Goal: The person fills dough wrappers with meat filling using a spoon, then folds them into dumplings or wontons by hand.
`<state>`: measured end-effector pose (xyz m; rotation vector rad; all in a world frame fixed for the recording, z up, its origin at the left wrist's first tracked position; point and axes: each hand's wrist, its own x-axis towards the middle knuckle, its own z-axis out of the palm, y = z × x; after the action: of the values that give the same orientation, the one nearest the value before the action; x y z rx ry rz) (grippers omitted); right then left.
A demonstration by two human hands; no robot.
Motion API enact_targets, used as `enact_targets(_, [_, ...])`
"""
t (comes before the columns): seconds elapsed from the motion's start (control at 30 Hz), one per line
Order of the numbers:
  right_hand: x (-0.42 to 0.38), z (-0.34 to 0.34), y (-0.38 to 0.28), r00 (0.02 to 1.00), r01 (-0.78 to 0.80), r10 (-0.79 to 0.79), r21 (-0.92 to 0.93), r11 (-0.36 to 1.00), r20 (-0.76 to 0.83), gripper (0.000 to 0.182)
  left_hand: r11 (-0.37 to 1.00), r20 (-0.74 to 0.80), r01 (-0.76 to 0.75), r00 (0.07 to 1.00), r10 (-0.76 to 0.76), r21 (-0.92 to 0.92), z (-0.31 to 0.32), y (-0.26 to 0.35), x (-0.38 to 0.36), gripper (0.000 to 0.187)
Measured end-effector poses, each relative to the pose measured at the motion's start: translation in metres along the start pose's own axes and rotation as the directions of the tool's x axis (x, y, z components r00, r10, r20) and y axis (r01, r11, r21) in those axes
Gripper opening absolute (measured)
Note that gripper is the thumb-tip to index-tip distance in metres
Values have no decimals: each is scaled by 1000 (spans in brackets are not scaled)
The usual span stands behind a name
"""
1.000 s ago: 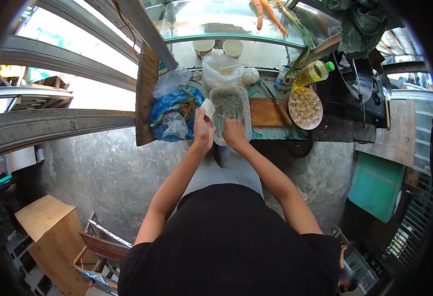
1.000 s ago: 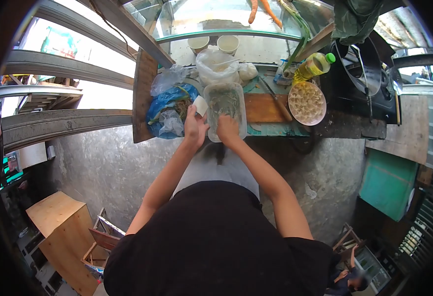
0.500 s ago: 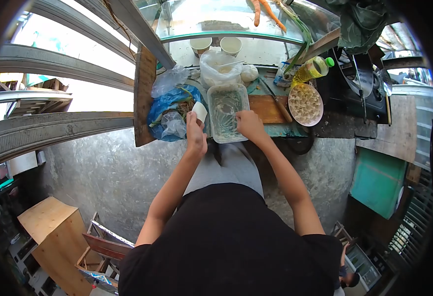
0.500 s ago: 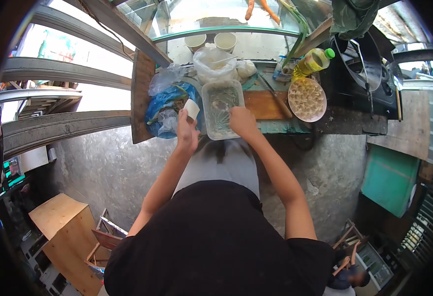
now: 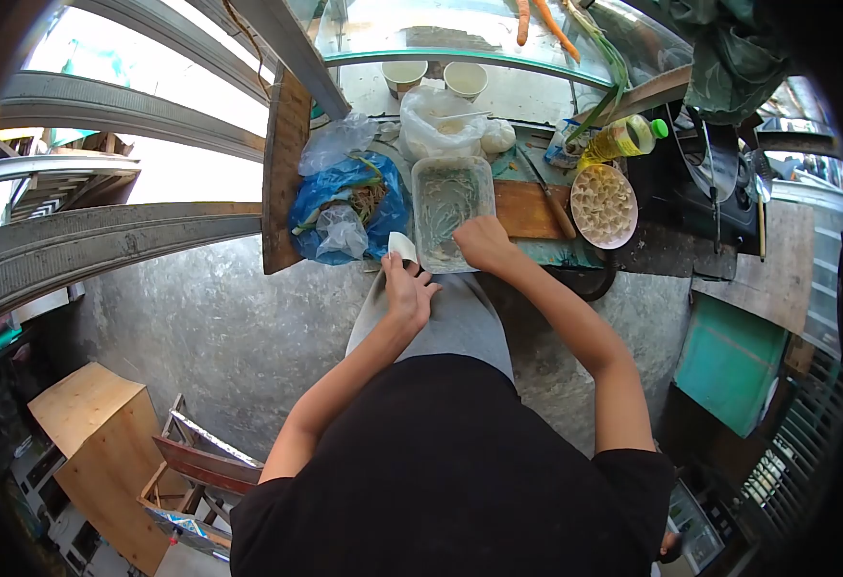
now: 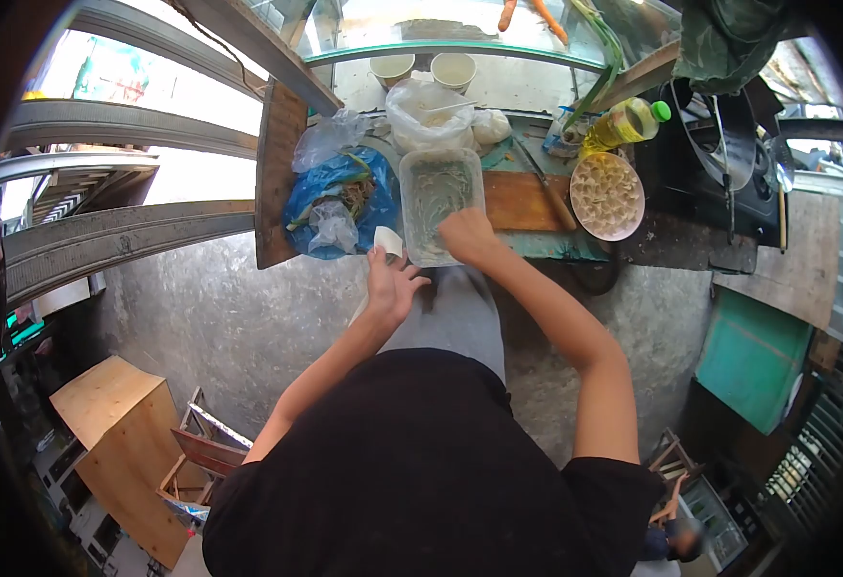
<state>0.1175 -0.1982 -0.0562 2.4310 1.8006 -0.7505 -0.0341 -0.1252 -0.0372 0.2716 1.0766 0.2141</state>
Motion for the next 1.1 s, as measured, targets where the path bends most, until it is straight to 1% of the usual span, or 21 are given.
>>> enact_targets(0.07, [-6,10,-5,1000,-11,11,46,999,0,8,1000,23,-22,999,22,14,-3,-5,4,51])
enact_targets(0.17, [-10,16,-7,997,-46,52,98,994,-59,8,997,-40,-51,998,54,66,6,-6,3,49])
enact_targets(0.23, [-9,18,-7,993,-113,108,123,986,43,10,996,-8,-77,997,77,38,7,-8,7,48])
enact_targets(0.27, [-7,18,-5,993,-119,114,122,985,41,10,996,-3,-74,997,74,41,7,-9,9,48])
enact_targets(0.33, [-1,16,0,979,-186,163,203,961,123,13,994,32,-104,994,102,44,6,-10,12,43])
enact_targets(0.37, [4,14,4,978,-192,171,205,960,119,13,994,38,-101,994,100,50,4,-10,14,43])
enact_targets(0.43, [18,9,16,945,-175,95,241,955,312,13,994,62,-104,993,102,30,0,-11,19,39])
enact_targets(0.47, [26,9,21,927,-154,58,234,960,371,12,994,67,-102,993,100,37,-1,-11,19,39])
enact_targets(0.5, [32,14,30,928,-158,62,236,959,367,12,995,48,-95,994,93,44,0,-10,17,37])
enact_targets(0.57, [39,23,42,909,-51,-126,405,913,397,12,994,33,-92,995,90,53,-1,-8,15,36])
enact_targets(0.63, [27,-11,31,911,-70,-101,392,917,399,11,991,29,-54,998,51,120,-6,-6,16,38])
enact_targets(0.7, [12,-43,11,948,-172,126,140,975,292,10,993,45,-28,999,23,112,-8,-4,17,41])
enact_targets(0.73, [9,-41,8,948,-166,119,141,976,295,10,994,61,-3,998,-4,106,-9,-3,16,45])
enact_targets(0.77, [6,-38,7,978,-75,61,62,995,201,10,995,56,-4,998,-2,103,-9,-3,16,45])
enact_targets(0.8, [2,-35,7,994,8,-5,-27,1000,110,10,992,-14,10,1000,-8,123,-2,-1,10,45])
enact_targets(0.83, [-3,-26,8,994,11,-7,-29,1000,112,10,990,-83,24,996,-13,141,5,0,6,46])
enact_targets(0.9, [-9,-8,8,990,141,-140,-65,988,20,10,989,-57,-3,998,12,150,14,-1,-2,47])
enact_targets(0.93, [-13,-4,10,989,145,-144,-64,987,25,10,986,-24,-28,999,33,167,17,-2,-5,48])
enact_targets(1.0, [-19,2,14,980,149,-146,9,989,-137,11,980,-13,-38,999,41,197,23,-6,-8,48])
enact_targets(1.03, [-22,5,13,980,147,-145,10,989,-133,11,971,2,-50,999,51,233,25,-7,-8,48])
enact_targets(1.1, [-26,9,11,988,62,-53,61,996,-144,11,972,29,-57,998,52,226,23,-6,-3,48])
